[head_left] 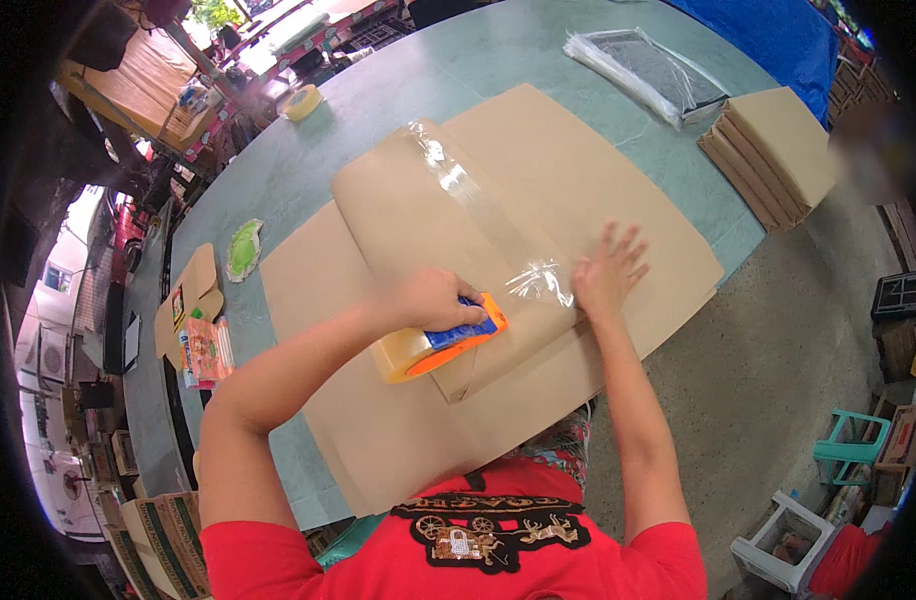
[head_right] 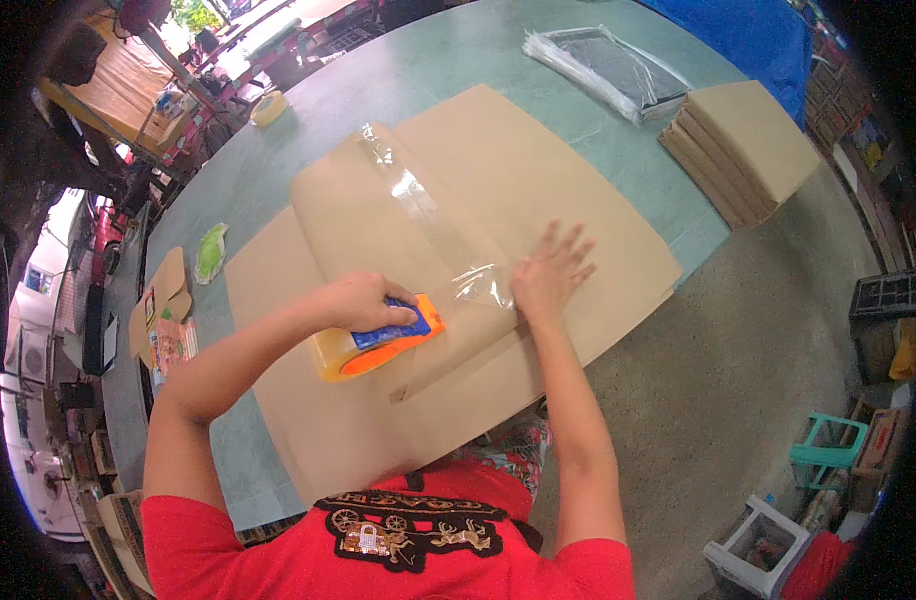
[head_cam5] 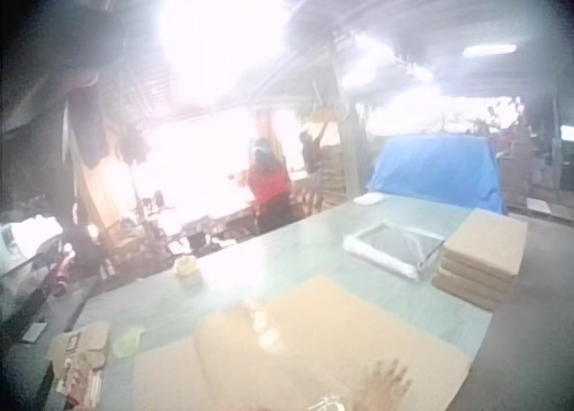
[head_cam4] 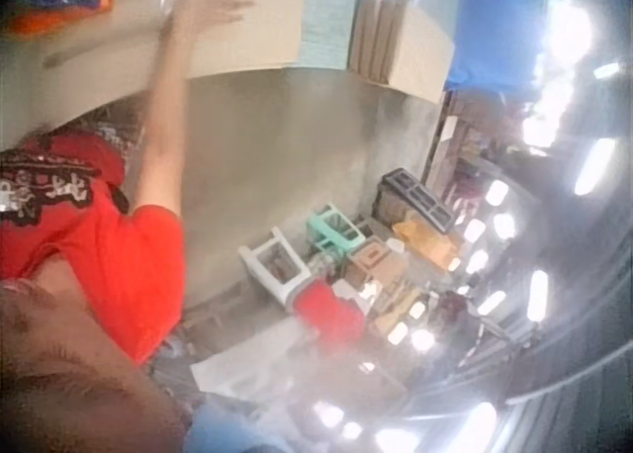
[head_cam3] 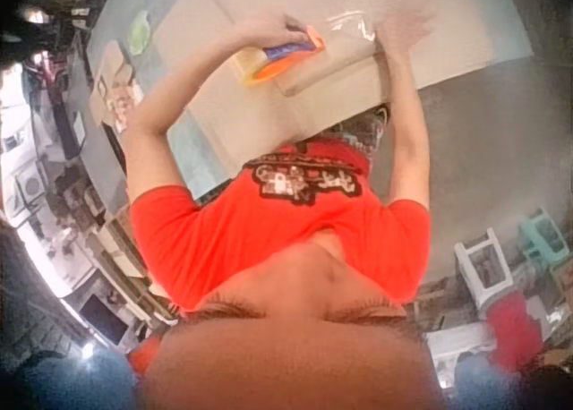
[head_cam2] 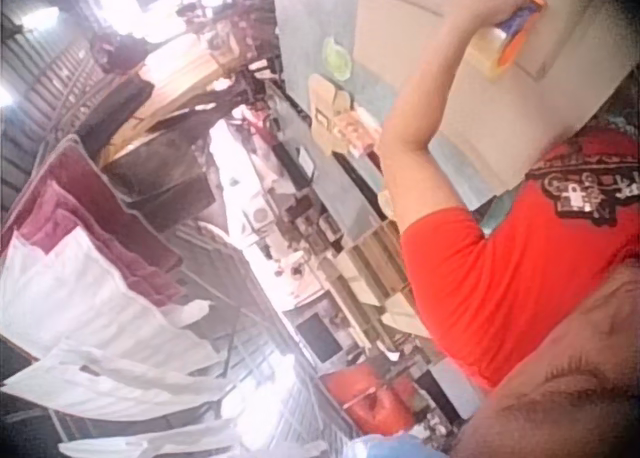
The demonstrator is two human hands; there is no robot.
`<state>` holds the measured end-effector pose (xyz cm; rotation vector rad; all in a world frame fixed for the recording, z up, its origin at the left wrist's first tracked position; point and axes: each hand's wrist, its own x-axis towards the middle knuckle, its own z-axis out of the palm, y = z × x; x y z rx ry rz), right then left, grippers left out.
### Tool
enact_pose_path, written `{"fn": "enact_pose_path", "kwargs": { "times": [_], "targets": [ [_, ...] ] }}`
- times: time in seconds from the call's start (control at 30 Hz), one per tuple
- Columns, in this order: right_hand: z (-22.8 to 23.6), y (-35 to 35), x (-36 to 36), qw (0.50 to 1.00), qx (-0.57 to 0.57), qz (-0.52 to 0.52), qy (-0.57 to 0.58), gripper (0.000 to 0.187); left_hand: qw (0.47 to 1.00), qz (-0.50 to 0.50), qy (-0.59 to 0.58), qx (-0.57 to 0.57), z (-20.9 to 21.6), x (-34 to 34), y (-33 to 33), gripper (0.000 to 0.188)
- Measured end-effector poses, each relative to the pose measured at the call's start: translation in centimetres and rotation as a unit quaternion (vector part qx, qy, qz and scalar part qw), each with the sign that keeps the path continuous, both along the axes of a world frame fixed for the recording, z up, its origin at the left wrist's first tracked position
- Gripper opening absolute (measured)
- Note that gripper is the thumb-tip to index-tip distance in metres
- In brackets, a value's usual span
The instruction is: The person wraps packaged items in brown paper by folding the paper around the item and securing the seams with a tape dispenser. The person completes the wrapping for multiple items, stacking each finished package to the side.
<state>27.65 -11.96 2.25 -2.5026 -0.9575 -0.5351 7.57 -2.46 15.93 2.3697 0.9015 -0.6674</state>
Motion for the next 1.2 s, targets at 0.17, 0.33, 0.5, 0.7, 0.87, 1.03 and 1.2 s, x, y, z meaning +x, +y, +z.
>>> {"fn": "enact_pose_path", "kwargs": {
  "times": [0.17,0.33,0.5,0.7,0.87,1.03,1.2],
  "targets": [
    [1.2,-1.0,-6.5,0.855,-0.118,0.488,0.126,0.046,1.000,-0.024,-0.011,-0.006,-0.3,-1.0,0.3,0.049],
    [0.1,-0.8,-6.8,0.909,-0.102,0.398,0.074,0.047,0.994,-0.067,-0.024,-0.078,-0.2,-4.4,0.9,0.057],
    [-0.3,-0.4,-7.0,0.914,-0.108,0.386,0.062,0.050,0.991,-0.062,0.113,-0.033,-0.2,-9.8,-0.3,0.048],
    [0.4,0.5,-7.1,0.919,-0.152,0.351,0.097,0.059,0.869,-0.282,0.402,0.060,-5.7,-2.2,-5.0,0.026],
    [0.0,2.7,-5.7,0.943,-0.136,0.281,0.116,0.071,0.966,0.100,0.183,0.154,-2.8,-11.5,-2.0,0.027],
    [3.8,2.2,-18.1,0.830,-0.272,0.474,0.111,0.077,0.894,0.263,-0.092,0.351,-7.3,-24.3,-4.9,0.038],
    [1.0,0.0,-14.9,0.776,-0.217,0.583,0.104,0.071,0.854,0.310,-0.017,0.417,-10.4,-26.7,-7.5,0.056]
  ]
}}
